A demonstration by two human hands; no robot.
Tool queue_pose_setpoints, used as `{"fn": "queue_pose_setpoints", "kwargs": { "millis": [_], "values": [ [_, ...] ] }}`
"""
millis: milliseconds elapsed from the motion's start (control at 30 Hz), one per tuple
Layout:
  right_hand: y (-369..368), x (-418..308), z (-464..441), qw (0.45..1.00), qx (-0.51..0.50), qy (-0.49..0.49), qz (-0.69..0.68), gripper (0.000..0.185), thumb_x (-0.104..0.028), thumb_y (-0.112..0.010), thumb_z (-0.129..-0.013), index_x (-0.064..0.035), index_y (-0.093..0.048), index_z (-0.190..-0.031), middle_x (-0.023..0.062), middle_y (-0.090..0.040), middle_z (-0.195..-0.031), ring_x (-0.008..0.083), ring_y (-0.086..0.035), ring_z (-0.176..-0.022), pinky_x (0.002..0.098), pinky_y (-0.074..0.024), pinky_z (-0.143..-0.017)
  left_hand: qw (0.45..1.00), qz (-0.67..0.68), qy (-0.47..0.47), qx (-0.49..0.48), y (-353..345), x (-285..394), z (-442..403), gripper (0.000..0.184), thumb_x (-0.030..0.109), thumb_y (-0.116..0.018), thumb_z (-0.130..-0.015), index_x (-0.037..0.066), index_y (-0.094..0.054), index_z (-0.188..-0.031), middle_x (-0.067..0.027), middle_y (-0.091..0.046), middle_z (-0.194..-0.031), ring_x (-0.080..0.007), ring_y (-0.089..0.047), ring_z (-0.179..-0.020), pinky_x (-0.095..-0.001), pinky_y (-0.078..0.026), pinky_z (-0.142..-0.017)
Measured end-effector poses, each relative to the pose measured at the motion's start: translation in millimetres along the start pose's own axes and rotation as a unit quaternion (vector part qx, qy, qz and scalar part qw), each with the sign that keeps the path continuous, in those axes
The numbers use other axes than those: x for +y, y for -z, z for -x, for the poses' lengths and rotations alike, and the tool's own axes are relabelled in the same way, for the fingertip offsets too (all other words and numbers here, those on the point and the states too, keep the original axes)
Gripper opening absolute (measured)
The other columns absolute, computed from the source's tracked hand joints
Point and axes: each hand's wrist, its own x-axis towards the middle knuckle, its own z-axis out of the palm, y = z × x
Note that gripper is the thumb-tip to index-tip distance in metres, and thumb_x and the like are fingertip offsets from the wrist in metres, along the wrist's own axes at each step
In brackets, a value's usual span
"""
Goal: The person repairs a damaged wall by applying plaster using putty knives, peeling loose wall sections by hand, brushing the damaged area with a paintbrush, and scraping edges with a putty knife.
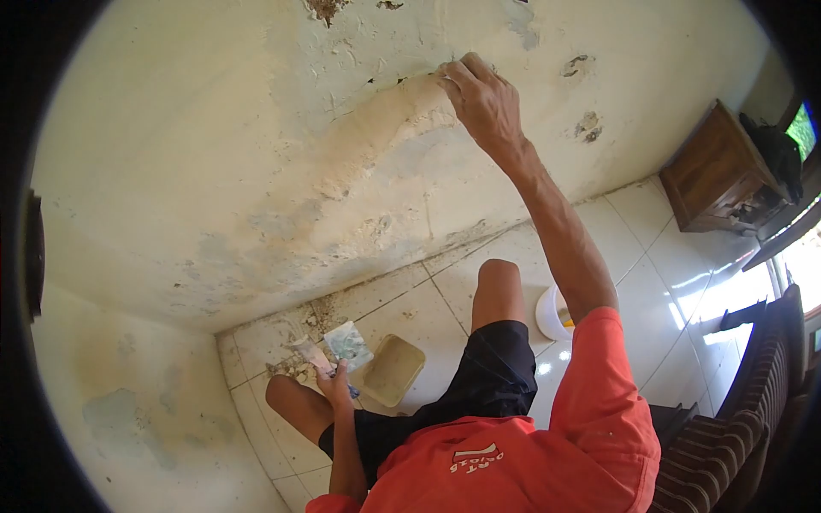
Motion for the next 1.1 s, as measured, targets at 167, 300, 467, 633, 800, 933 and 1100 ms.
{"fn": "queue_pose_setpoints", "kwargs": {
  "millis": [167,300,467,633,800,933,1100],
  "values": [
    [4,1,-6,1.0,-0.014,0.017,0.004,0.012,-0.016,-0.069,-0.087,-0.01,-0.065,-0.096,0.0032,-0.062,-0.087,0.0272,-0.064,-0.073,0.0367,-0.0524,-0.06,1.0,-0.013,0.008,-0.017,4,-3,-1,0.041,-0.002,-0.071,-0.08,-0.004,-0.055,-0.118,-0.0033,-0.059,-0.099,-0.0115,-0.055,-0.084,-0.0259,-0.047,-0.074],
    [2,3,-11,0.999,-0.029,0.038,0.025,0.012,-0.016,-0.068,-0.088,-0.0101,-0.064,-0.098,0.0034,-0.062,-0.087,0.0276,-0.065,-0.075,0.0369,-0.053,-0.059,1.0,0.003,-0.021,-0.019,-3,5,2,0.04,-0.002,-0.071,-0.08,-0.003,-0.055,-0.117,-0.003,-0.059,-0.098,-0.0111,-0.055,-0.083,-0.0256,-0.047,-0.074],
    [3,2,-9,0.999,-0.034,0.037,0.018,0.012,-0.015,-0.066,-0.089,-0.0097,-0.063,-0.099,0.0036,-0.062,-0.088,0.0284,-0.065,-0.076,0.0375,-0.0541,-0.061,1.0,0.004,-0.009,-0.019,-2,3,4,0.038,-0.003,-0.071,-0.08,-0.002,-0.055,-0.115,-0.0015,-0.058,-0.094,-0.0106,-0.054,-0.081,-0.0248,-0.046,-0.072],
    [3,-1,-13,0.997,-0.065,0.021,0.024,0.012,-0.014,-0.063,-0.091,-0.008,-0.061,-0.101,0.0043,-0.063,-0.092,0.0304,-0.065,-0.078,0.0393,-0.0542,-0.062,1.0,0.019,0.0,-0.003,-6,8,6,0.036,-0.003,-0.07,-0.08,-0.002,-0.056,-0.113,-0.0006,-0.056,-0.092,-0.01,-0.053,-0.078,-0.0245,-0.045,-0.07],
    [2,1,-15,0.996,-0.087,0.01,0.006,0.012,-0.014,-0.061,-0.093,-0.0065,-0.058,-0.102,0.0064,-0.064,-0.095,0.0329,-0.065,-0.079,0.0407,-0.0537,-0.063,1.0,0.014,-0.002,0.0,-6,10,7,0.032,-0.003,-0.07,-0.08,0.0,-0.056,-0.109,0.0001,-0.055,-0.089,-0.0091,-0.052,-0.075,-0.024,-0.044,-0.068],
    [5,-2,-17,0.993,-0.12,-0.011,0.003,0.014,-0.012,-0.062,-0.093,-0.0052,-0.057,-0.103,0.0086,-0.064,-0.1,0.0354,-0.064,-0.081,0.0418,-0.0528,-0.066,1.0,0.003,-0.001,0.009,0,1,3,0.031,-0.003,-0.07,-0.08,0.0,-0.056,-0.108,0.0006,-0.054,-0.087,-0.009,-0.052,-0.074,-0.024,-0.044,-0.067],
    [6,-1,-19,0.992,-0.124,-0.004,-0.01,0.013,-0.011,-0.06,-0.094,-0.0041,-0.055,-0.103,0.0101,-0.064,-0.101,0.0361,-0.064,-0.082,0.0424,-0.0529,-0.066,1.0,0.001,0.016,0.007,7,-6,0,0.033,-0.001,-0.071,-0.08,0.0,-0.056,-0.11,0.0005,-0.055,-0.087,-0.0092,-0.052,-0.074,-0.0244,-0.044,-0.067]
  ]
}}
